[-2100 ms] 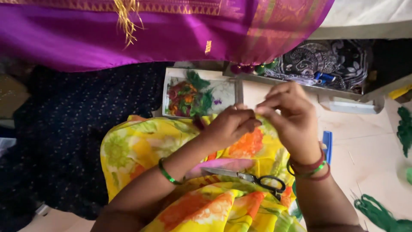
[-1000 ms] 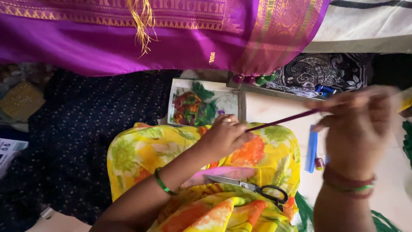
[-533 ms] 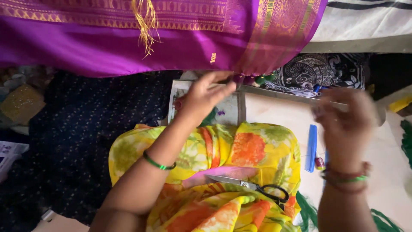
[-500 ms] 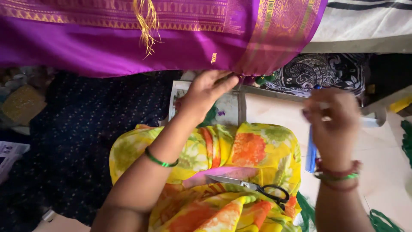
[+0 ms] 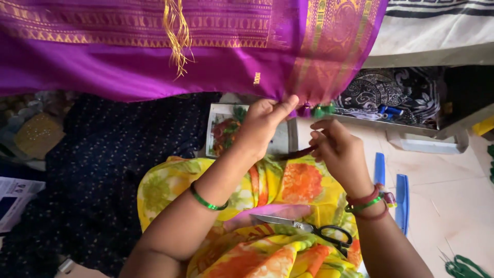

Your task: Manually sewing and trimming decorative tassels onto the edge of a purple silk sari.

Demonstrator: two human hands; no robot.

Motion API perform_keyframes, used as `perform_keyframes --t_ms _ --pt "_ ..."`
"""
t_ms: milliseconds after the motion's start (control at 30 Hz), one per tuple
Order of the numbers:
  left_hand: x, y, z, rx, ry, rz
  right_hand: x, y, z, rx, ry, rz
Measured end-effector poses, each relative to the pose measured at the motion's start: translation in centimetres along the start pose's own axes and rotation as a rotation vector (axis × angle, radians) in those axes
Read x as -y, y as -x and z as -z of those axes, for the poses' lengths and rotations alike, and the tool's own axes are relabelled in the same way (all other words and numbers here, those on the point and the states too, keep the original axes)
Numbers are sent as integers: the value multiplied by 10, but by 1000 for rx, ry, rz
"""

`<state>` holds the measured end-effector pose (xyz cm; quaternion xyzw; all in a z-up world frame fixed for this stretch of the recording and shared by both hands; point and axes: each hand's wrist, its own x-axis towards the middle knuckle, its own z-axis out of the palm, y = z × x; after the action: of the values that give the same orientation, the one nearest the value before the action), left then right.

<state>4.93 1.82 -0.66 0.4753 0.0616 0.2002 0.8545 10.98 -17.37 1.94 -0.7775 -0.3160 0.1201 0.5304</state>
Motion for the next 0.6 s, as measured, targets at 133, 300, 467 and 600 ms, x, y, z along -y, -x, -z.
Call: perform_keyframes --t_ms 133,300,467,600 --pt "-27 11 5 84 1 95 -13 -16 -11 68 -176 11" --pt "-29 24 10 25 54 4 -17 -34 -29 100 -493 2" --pt "-39 37 7 24 -55 -70 18 -25 -36 84 -536 46" --pt "-45 43 9 42 -96 -100 14 -21 -36 57 -477 97"
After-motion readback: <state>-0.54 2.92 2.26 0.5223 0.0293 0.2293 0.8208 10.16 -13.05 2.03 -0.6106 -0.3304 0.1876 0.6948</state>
